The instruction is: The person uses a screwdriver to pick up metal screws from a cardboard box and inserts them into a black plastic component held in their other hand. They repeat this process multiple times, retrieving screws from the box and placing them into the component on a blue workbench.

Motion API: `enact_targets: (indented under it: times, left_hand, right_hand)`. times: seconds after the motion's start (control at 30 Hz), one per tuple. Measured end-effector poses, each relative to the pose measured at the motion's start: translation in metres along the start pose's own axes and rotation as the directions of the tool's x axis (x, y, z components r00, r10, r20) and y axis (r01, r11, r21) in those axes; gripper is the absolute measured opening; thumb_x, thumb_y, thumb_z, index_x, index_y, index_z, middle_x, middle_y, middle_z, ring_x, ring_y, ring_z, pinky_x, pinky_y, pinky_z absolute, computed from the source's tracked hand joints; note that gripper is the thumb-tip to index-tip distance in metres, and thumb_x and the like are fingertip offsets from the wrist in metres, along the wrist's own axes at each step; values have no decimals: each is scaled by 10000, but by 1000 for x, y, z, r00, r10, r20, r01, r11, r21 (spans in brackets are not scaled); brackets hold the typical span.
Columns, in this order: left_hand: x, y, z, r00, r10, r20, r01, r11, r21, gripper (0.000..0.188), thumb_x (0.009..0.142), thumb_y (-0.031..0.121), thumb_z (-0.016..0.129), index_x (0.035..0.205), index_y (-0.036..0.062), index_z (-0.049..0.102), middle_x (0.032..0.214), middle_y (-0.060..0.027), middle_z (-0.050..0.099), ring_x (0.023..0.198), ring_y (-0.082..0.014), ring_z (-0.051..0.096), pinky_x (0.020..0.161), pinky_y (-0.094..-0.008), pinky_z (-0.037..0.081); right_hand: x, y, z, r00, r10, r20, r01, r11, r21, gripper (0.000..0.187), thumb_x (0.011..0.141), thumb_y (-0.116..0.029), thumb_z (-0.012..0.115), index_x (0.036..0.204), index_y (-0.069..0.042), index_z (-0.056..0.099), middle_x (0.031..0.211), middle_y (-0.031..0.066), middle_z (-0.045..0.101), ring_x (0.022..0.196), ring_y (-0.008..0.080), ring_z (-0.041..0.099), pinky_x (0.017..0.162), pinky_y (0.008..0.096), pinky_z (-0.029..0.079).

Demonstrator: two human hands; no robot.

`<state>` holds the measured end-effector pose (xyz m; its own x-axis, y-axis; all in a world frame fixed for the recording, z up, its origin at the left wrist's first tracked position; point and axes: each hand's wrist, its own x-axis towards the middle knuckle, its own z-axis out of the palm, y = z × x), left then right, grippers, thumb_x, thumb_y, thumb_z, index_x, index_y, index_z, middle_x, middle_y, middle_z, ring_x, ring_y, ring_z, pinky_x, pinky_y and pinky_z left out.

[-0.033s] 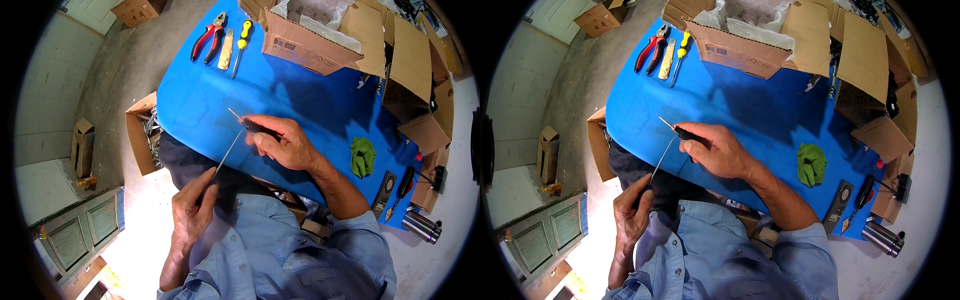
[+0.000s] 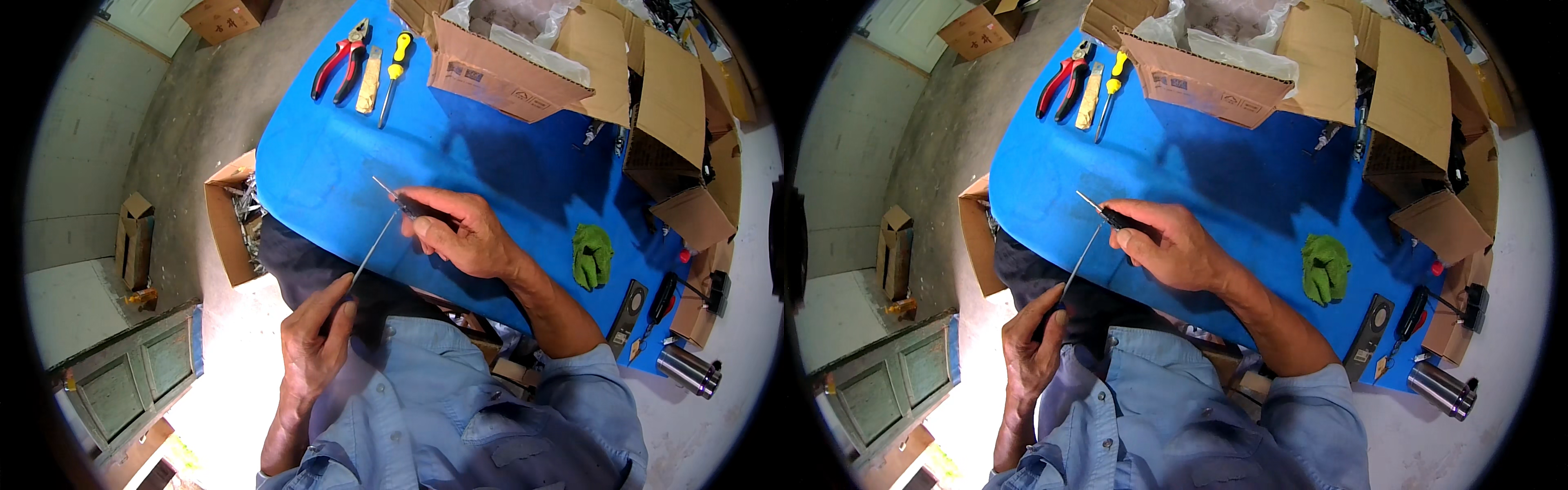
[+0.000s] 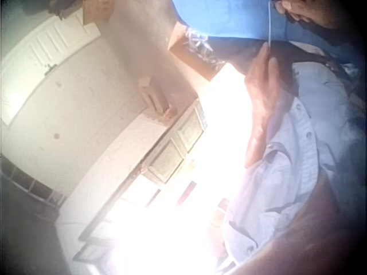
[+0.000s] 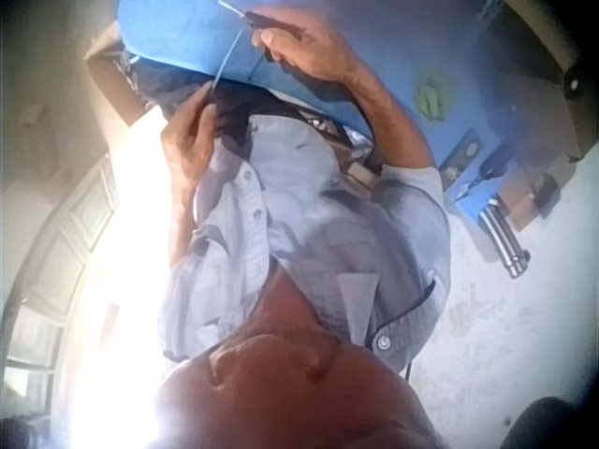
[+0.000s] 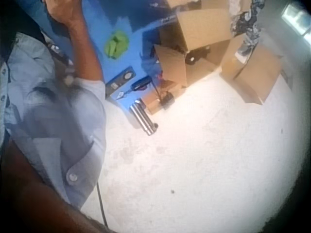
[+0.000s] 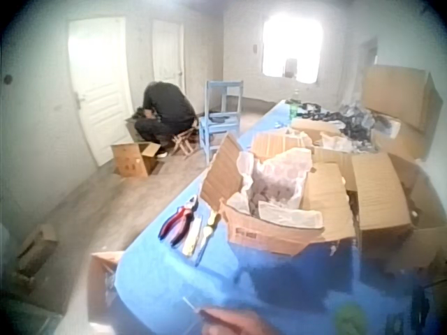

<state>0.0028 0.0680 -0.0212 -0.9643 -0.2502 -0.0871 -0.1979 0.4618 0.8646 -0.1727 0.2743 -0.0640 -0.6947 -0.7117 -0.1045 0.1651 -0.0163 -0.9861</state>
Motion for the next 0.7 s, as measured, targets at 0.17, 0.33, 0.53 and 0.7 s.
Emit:
enact_targets:
  times: [0.17,0.33,0.53,0.7]
  left_hand:
    - [-1,-1,1,1000,-15,-1,15,1000,-1,316,964,-5,686,1279,-13,704,862,-86,703,692,-105,620,636,-257,499]
    - [-1,-1,2,1000,-18,-3,18,1000,0,312,965,-2,685,1276,-10,707,855,-80,697,685,-103,611,629,-260,495]
    - [-1,1,-1,1000,31,0,-31,995,95,327,947,-16,700,1273,-3,698,872,-100,696,662,-137,618,616,-271,500]
    - [-3,7,-4,997,79,26,-83,955,286,347,927,-21,718,1271,-9,680,1025,-181,743,863,-220,739,747,-299,572]
  right_hand:
    - [0,0,1,1000,-14,-2,14,1000,-6,451,992,-53,580,1421,83,552,950,56,705,780,74,581,707,242,516]
    - [1,1,2,1000,-11,-12,10,1000,-22,441,981,-47,598,1402,82,570,945,61,714,786,71,588,713,245,517]
    - [3,4,2,996,-89,-15,86,986,-140,418,950,-67,650,1339,82,618,957,124,730,794,131,637,730,282,533]
    - [3,3,2,996,-88,-13,84,982,-170,414,939,-67,654,1323,86,627,1004,165,738,838,171,678,764,305,546]
